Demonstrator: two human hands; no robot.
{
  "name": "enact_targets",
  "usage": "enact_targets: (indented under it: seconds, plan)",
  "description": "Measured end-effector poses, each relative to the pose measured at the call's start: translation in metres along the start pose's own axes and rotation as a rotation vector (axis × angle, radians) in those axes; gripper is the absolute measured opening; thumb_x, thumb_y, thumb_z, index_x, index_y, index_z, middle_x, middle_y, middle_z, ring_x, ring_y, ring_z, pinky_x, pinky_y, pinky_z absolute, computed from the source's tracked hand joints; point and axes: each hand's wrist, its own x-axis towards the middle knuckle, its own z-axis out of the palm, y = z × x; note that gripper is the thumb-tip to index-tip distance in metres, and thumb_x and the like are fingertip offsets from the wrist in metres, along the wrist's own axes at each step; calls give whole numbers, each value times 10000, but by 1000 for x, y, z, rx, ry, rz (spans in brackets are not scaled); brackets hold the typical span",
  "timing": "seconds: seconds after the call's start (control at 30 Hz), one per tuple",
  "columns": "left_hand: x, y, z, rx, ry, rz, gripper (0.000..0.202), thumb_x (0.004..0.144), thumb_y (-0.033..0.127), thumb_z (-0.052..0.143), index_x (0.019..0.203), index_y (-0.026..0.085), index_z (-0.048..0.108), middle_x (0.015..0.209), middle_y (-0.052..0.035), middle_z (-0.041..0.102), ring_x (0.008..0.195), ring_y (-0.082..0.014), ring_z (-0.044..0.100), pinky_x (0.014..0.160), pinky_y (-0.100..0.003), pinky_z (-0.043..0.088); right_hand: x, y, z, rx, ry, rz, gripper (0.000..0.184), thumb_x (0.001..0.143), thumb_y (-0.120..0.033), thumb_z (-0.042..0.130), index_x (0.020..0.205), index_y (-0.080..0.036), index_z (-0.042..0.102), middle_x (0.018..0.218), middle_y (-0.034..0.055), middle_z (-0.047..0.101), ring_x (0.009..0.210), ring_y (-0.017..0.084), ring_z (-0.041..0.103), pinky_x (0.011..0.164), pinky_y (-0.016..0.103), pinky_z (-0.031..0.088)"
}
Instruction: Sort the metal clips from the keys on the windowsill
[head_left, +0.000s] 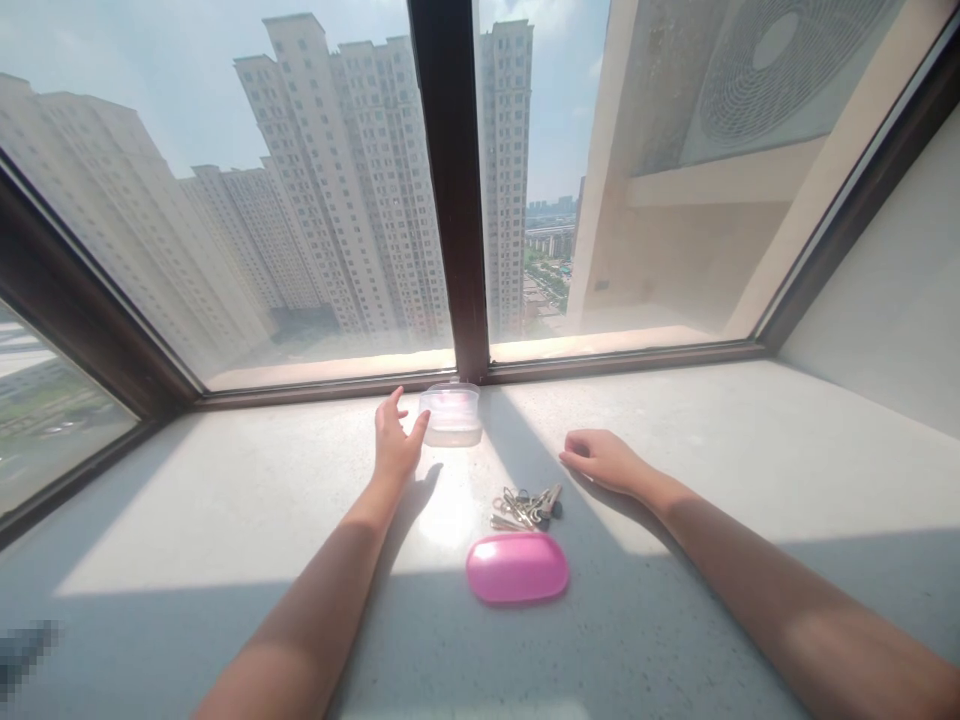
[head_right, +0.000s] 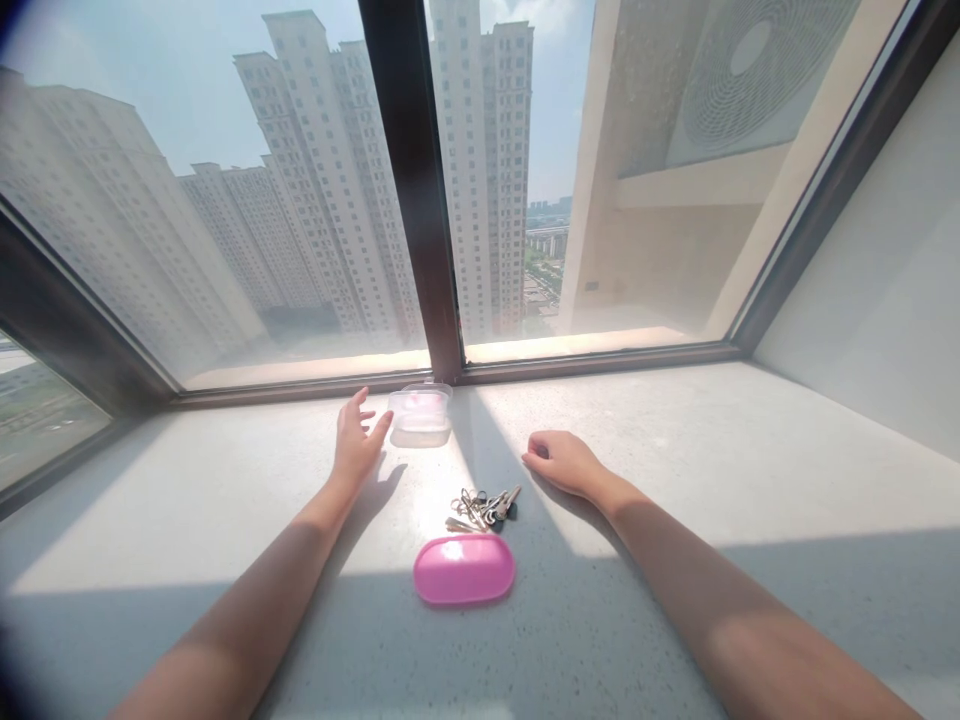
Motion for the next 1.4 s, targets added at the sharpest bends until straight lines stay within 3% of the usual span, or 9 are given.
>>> enact_targets:
  seconds: [0.1,0.2,0.5,0.6,0.7,0.77,1.1,1.27,1.4]
  plan:
    - [11,-25,-3,19,-82,-148,692,871,453,552,1479,236,303,1430,-186,403,1176,-295,558,943,-460,472,0,0,-1,-3,-6,1,230,822,-355,517,682,-177,558,721,35,620,686,169,514,617,270,303]
    - [10,-33,1,18,-175,-152,680,883,462,537,1480,217,322,1368,-182,513,1214,-305,551,991,-459,439,0,-2,-1,-10,-10,11,233,825,-353,518,679,-176,557,719,35,619,683,169,513,615,269,303]
    - [-17,14,-1,120,-126,168,345,876,336,545,1167,156,577,1086,-123,611,987,-252,601,907,-416,480,-4,-9,-5,53,11,-93,204,840,-311,514,721,-164,591,737,40,617,698,168,523,648,275,348]
    - [-39,44,-5,112,-274,287,245,868,279,560,1091,190,611,1048,-97,608,959,-237,586,872,-392,482,-8,-14,-8,157,-13,-174,104,800,-224,536,788,-157,614,758,37,608,689,160,526,644,273,382]
    - [-61,69,-4,26,-661,343,159,893,291,557,952,199,671,953,-78,637,855,-198,595,776,-327,494,-15,-21,-11,226,-75,-274,184,730,-115,546,887,-160,631,815,38,598,708,152,529,647,265,412]
    - [-70,77,-2,19,-795,410,160,890,268,560,869,205,705,915,-82,647,844,-199,589,755,-322,481,-20,-29,-12,201,-83,-346,284,689,-69,549,940,-172,634,867,42,589,746,156,528,674,272,426]
    - [-63,74,-7,76,-1038,420,110,816,222,623,815,197,730,819,-44,642,700,-139,550,607,-239,417,-35,-70,0,34,-100,-618,242,726,-113,629,948,-200,674,917,48,562,730,144,512,618,252,397]
    - [-63,69,-6,49,-1016,331,121,815,292,634,852,218,723,836,-35,645,719,-153,573,630,-242,449,-33,-69,8,19,-106,-696,359,710,-38,585,983,-244,693,912,34,562,723,134,507,592,229,384]
    - [-43,51,-1,74,-580,371,214,869,338,565,986,218,698,1034,-87,635,973,-230,593,882,-357,481,-33,-69,8,73,-67,-692,403,686,-44,603,1039,-223,681,927,49,572,711,139,508,586,234,401]
